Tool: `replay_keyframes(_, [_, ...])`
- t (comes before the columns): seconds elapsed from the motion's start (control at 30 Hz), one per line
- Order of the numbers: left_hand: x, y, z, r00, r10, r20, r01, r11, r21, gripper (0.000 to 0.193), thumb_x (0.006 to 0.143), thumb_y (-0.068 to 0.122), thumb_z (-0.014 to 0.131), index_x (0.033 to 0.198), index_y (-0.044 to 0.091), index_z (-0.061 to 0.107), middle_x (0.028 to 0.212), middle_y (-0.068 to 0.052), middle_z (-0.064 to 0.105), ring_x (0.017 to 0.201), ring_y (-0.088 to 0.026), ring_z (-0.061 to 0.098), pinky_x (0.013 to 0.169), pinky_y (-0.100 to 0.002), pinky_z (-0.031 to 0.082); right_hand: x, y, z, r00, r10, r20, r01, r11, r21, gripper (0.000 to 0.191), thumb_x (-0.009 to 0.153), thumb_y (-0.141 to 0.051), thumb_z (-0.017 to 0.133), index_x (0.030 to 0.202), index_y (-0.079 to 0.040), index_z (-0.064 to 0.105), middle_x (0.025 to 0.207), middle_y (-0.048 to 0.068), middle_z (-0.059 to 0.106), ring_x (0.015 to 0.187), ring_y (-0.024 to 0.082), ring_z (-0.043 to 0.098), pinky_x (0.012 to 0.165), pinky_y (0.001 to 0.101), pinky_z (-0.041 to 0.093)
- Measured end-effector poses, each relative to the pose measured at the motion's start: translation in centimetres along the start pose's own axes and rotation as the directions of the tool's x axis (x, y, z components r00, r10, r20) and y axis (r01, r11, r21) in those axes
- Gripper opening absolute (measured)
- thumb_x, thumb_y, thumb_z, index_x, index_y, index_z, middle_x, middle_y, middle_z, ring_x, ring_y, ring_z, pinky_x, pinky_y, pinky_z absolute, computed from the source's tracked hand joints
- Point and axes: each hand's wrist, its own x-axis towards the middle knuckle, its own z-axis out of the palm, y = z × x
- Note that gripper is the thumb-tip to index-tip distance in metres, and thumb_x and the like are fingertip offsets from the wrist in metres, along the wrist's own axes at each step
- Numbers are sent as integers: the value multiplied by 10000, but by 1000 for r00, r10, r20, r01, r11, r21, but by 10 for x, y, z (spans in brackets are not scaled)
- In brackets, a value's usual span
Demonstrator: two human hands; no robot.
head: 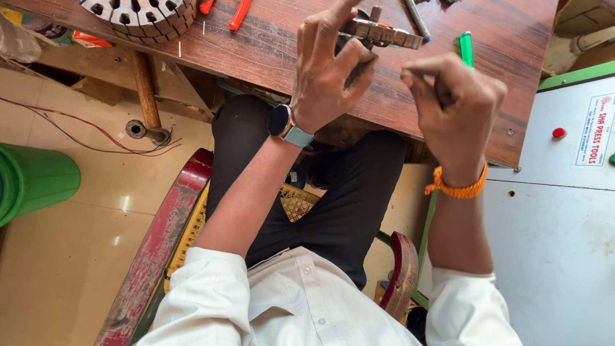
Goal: The person uses a green screwdriver to adjust small components on a motor stator held in a bench vise. They repeatedly insert and remove thin copper wires into slots on the stator while seated at a workbench with tools and parts nearby.
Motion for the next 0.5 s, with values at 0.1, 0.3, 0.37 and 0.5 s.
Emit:
replay_keyframes(0.1, [-2, 7, 6, 995, -91, -42, 91, 996, -3, 176, 917, 140, 822, 944, 106, 652, 1593, -58, 357, 1293, -265, 470, 1050, -427, 386, 29, -1, 2, 987, -162, 10, 162, 985, -64, 94, 968, 22, 842, 957, 26, 748, 584, 47, 489, 511, 85, 393, 498, 295, 261])
replay_keyframes(0.3, [-1, 20, 15, 973, -187, -134, 189, 982, 4, 185, 874, 134, 809, 923, 96, 634, 1565, -66, 365, 1277, -269, 474, 1056, -432, 384, 63, 0, 15, 981, -189, 38, 188, 982, 31, 82, 1011, 76, 773, 1073, 42, 733, 698, 39, 527, 602, 84, 417, 559, 280, 296])
replay_keyframes(0.37, [0, 21, 16, 966, -209, -152, 213, 977, 11, 187, 866, 136, 809, 920, 99, 634, 1542, -67, 372, 1262, -276, 466, 1083, -455, 379, 67, 7, 16, 994, -76, 77, 74, 997, 21, 46, 1020, 22, 775, 1028, 30, 730, 662, 39, 507, 573, 93, 398, 540, 302, 273])
replay_keyframes(0.5, [3, 20, 17, 963, -211, -165, 216, 976, 16, 181, 881, 139, 810, 942, 107, 643, 1520, -54, 395, 1262, -258, 470, 1038, -418, 373, 76, 36, 23, 985, -67, 160, 80, 994, -73, 181, 1045, -87, 719, 931, 31, 644, 677, 71, 502, 587, 119, 415, 570, 307, 322])
